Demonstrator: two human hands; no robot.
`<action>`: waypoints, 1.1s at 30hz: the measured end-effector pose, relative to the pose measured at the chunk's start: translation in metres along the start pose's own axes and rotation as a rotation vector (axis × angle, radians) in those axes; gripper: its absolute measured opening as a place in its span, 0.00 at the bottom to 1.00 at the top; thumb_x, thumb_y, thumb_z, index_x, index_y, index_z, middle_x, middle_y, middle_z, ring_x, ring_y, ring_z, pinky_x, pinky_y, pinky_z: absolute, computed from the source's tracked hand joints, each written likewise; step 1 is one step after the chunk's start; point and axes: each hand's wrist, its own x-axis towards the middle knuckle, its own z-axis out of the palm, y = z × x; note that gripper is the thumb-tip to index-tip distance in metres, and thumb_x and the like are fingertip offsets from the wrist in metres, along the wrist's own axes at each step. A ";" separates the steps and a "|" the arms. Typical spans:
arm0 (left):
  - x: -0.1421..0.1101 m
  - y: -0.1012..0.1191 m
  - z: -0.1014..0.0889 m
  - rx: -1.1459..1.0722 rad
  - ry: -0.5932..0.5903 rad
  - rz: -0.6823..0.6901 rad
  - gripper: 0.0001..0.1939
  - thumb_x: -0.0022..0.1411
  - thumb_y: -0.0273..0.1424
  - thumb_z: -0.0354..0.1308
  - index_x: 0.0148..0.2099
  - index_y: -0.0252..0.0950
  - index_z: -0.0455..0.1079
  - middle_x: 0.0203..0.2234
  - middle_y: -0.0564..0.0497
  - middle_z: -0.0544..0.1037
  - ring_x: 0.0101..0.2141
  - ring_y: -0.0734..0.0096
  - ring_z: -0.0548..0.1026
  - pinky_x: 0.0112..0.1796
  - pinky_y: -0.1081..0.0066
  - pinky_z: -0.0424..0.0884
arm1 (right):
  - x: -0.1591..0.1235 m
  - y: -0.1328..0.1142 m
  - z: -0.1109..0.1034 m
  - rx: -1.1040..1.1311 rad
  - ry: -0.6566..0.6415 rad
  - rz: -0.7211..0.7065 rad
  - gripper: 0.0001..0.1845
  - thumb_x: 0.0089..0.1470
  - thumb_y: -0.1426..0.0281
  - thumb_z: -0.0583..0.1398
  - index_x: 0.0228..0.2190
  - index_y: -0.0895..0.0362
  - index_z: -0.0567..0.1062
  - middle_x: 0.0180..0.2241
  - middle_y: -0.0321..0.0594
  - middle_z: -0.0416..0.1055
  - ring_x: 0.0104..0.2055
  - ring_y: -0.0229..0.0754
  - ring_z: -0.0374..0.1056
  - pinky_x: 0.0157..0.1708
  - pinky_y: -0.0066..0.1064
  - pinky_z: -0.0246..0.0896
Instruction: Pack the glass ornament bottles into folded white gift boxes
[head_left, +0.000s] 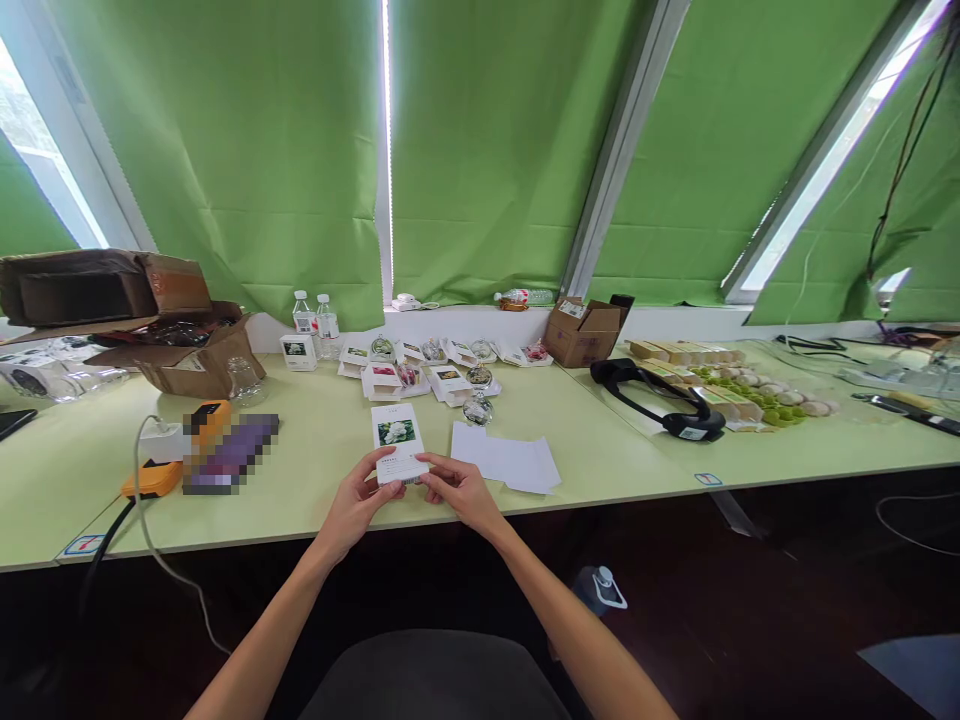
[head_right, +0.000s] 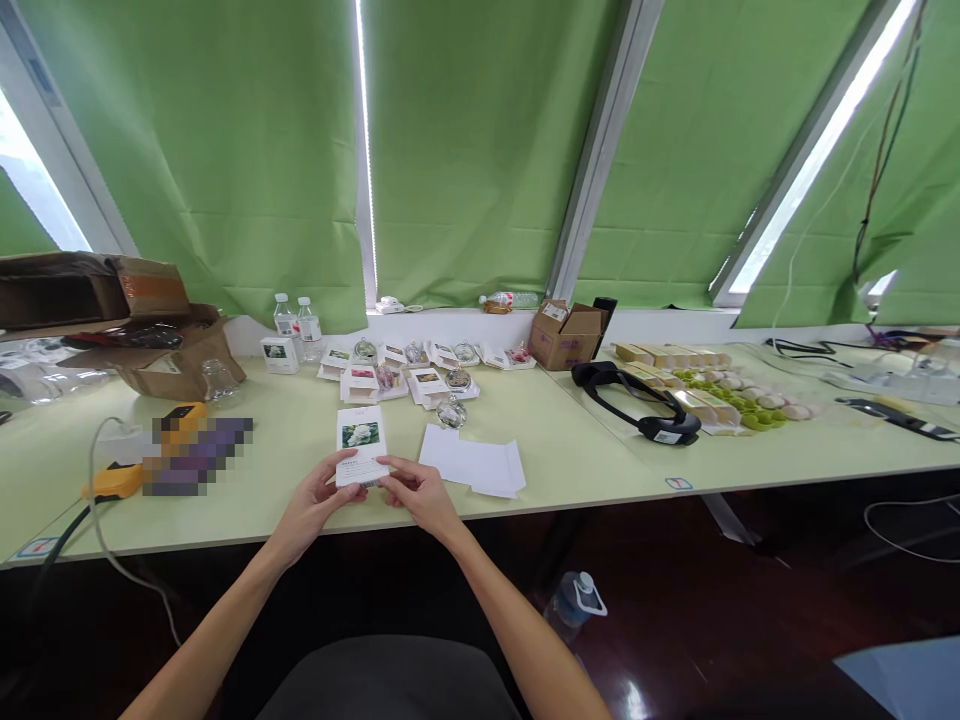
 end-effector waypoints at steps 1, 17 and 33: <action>0.000 0.000 0.000 0.000 0.000 -0.001 0.28 0.58 0.37 0.61 0.59 0.41 0.61 0.49 0.47 0.74 0.40 0.64 0.76 0.48 0.58 0.72 | 0.000 -0.001 0.000 -0.001 0.001 -0.001 0.26 0.50 0.56 0.64 0.49 0.55 0.75 0.30 0.38 0.74 0.25 0.34 0.64 0.30 0.30 0.65; -0.001 0.006 0.002 -0.010 -0.003 -0.017 0.27 0.59 0.39 0.59 0.59 0.41 0.62 0.52 0.46 0.71 0.41 0.63 0.76 0.48 0.56 0.72 | -0.001 -0.001 0.001 -0.012 0.006 -0.003 0.28 0.50 0.56 0.64 0.51 0.56 0.74 0.27 0.36 0.72 0.25 0.33 0.61 0.29 0.29 0.64; 0.002 -0.007 0.000 -0.141 0.067 -0.042 0.47 0.60 0.37 0.60 0.69 0.46 0.31 0.54 0.42 0.70 0.40 0.63 0.78 0.48 0.52 0.73 | -0.003 -0.006 0.005 -0.104 0.076 -0.025 0.24 0.53 0.56 0.60 0.50 0.50 0.74 0.51 0.42 0.71 0.34 0.40 0.68 0.26 0.29 0.68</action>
